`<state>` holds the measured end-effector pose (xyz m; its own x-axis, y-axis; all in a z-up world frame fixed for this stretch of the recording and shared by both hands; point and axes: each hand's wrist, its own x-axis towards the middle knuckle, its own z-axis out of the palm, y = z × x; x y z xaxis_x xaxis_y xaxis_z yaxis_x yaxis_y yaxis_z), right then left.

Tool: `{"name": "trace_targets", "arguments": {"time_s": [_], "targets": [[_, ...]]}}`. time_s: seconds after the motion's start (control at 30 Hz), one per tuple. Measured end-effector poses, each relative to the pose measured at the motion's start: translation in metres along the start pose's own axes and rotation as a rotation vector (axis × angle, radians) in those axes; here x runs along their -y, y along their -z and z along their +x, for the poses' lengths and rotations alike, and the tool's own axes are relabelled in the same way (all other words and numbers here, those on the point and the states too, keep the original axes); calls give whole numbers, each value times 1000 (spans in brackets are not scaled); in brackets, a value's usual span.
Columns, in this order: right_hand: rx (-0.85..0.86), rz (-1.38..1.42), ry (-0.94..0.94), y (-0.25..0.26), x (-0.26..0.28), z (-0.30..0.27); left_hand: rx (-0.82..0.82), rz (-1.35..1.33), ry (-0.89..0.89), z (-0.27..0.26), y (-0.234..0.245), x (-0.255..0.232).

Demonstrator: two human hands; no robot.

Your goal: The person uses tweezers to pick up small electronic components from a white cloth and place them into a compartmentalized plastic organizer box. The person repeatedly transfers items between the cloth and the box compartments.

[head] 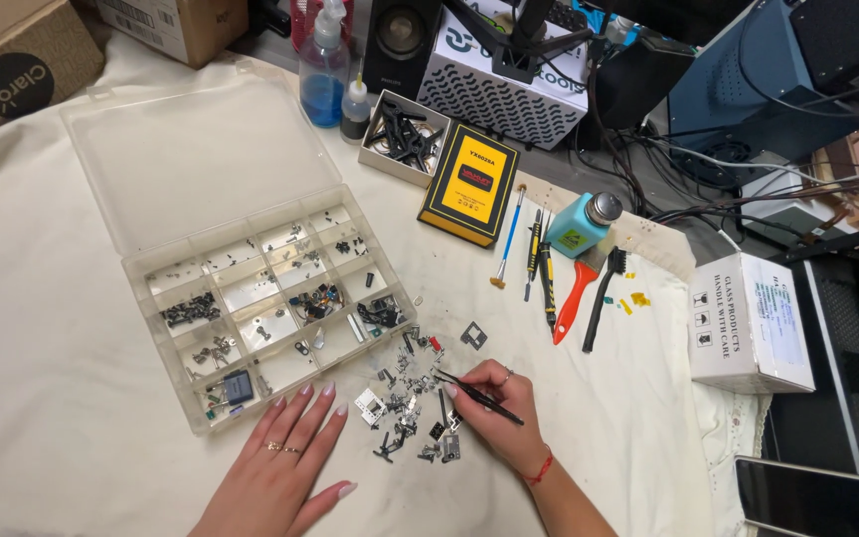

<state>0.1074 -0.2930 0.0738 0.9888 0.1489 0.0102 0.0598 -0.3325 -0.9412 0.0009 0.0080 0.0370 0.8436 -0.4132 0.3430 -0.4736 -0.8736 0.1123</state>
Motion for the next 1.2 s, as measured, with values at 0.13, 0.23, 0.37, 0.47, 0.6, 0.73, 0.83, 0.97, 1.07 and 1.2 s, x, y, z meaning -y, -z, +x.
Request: {"name": "trace_targets", "arguments": {"time_s": [0.13, 0.23, 0.37, 0.47, 0.6, 0.73, 0.83, 0.97, 1.07, 1.2], "targets": [[3, -43, 38, 0, 0, 1, -2, -9, 2, 0, 1, 0], [5, -77, 50, 0, -2, 1, -7, -4, 3, 0, 0, 0], [-7, -88, 28, -1, -1, 1, -4, -12, 3, -1, -2, 0], [-8, -89, 31, -1, 0, 1, 2, -8, 3, -1, -1, 1], [-11, -87, 22, -1, 2, 1, 2, -5, -3, 0, 1, 0], [-7, -33, 68, -2, 14, 0, 2, -16, 0, 0, 0, 0], [-5, 2, 114, -4, 25, 4, 9, -30, 3, 1, 1, 0], [12, 42, 206, -11, 44, 13, -8, -63, -11, 0, 0, 0], [28, 56, 259, -22, 66, 26, -20, -54, -23, -1, -4, 1], [81, 86, 314, -45, 98, 50, -16, -54, -52, -4, -10, 3]]}}
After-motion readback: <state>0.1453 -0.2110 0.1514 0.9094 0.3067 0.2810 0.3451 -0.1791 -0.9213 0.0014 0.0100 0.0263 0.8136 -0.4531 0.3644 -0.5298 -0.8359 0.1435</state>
